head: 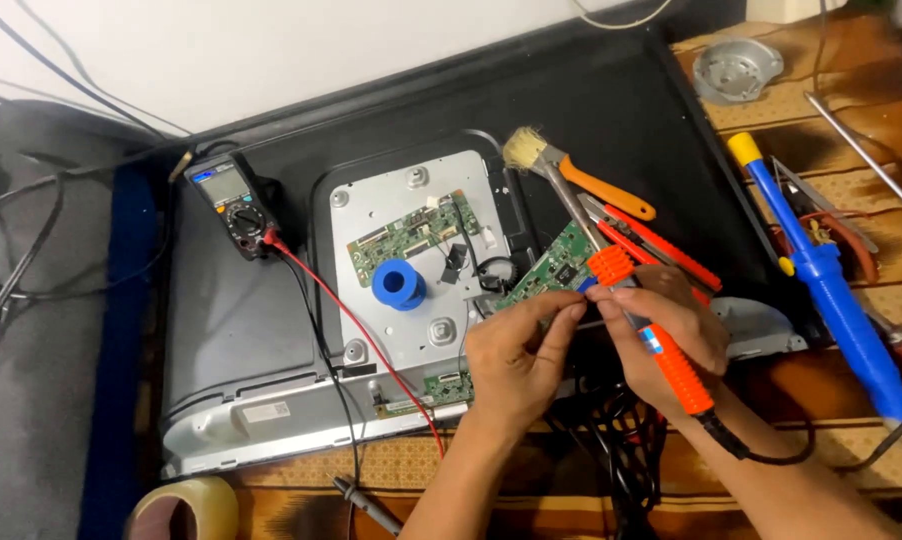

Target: Repairing a television circuit board using a multimeter and soldering iron

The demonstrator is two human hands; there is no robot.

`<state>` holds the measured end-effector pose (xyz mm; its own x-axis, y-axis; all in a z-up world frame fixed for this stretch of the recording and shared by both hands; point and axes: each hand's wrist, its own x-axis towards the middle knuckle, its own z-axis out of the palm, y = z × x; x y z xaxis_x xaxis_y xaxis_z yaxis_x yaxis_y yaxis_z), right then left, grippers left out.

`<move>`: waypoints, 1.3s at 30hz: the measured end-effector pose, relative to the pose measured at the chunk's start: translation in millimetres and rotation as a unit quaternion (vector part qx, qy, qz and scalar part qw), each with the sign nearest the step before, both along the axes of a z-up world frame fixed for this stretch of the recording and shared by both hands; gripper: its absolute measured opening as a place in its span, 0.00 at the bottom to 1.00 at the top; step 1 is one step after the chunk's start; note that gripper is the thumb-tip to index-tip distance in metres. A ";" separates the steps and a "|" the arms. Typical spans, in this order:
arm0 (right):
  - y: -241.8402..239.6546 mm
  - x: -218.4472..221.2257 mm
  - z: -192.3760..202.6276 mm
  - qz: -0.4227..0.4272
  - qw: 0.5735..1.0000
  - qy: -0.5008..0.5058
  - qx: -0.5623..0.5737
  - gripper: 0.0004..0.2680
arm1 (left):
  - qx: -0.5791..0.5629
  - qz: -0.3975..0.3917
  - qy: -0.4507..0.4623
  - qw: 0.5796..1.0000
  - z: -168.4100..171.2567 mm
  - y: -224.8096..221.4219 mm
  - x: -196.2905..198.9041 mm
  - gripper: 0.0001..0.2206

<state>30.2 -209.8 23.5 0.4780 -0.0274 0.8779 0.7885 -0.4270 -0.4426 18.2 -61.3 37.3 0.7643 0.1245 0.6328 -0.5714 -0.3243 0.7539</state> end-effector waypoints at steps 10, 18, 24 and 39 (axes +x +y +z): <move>-34.3 -3.0 -2.1 0.038 0.998 0.054 0.007 0.10 | -0.025 0.062 -0.022 0.998 -21.0 22.0 6.6 0.05; -60.3 11.0 -34.7 -0.019 0.978 0.097 0.183 0.17 | 0.133 0.175 0.043 0.975 -18.0 24.9 13.9 0.05; -67.0 11.7 -29.2 -0.067 0.945 0.143 0.285 0.20 | 0.152 0.168 0.047 0.973 -15.0 21.9 3.1 0.05; -61.7 12.8 -17.5 -0.102 0.895 0.204 0.384 0.18 | 0.252 0.183 0.028 0.950 -31.3 9.4 12.5 0.03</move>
<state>43.0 -271.5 6.0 0.6708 -0.6705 0.3168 0.4345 0.0091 -0.9006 30.7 -51.9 6.0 0.7623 0.0804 0.6422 -0.3137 -0.8220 0.4753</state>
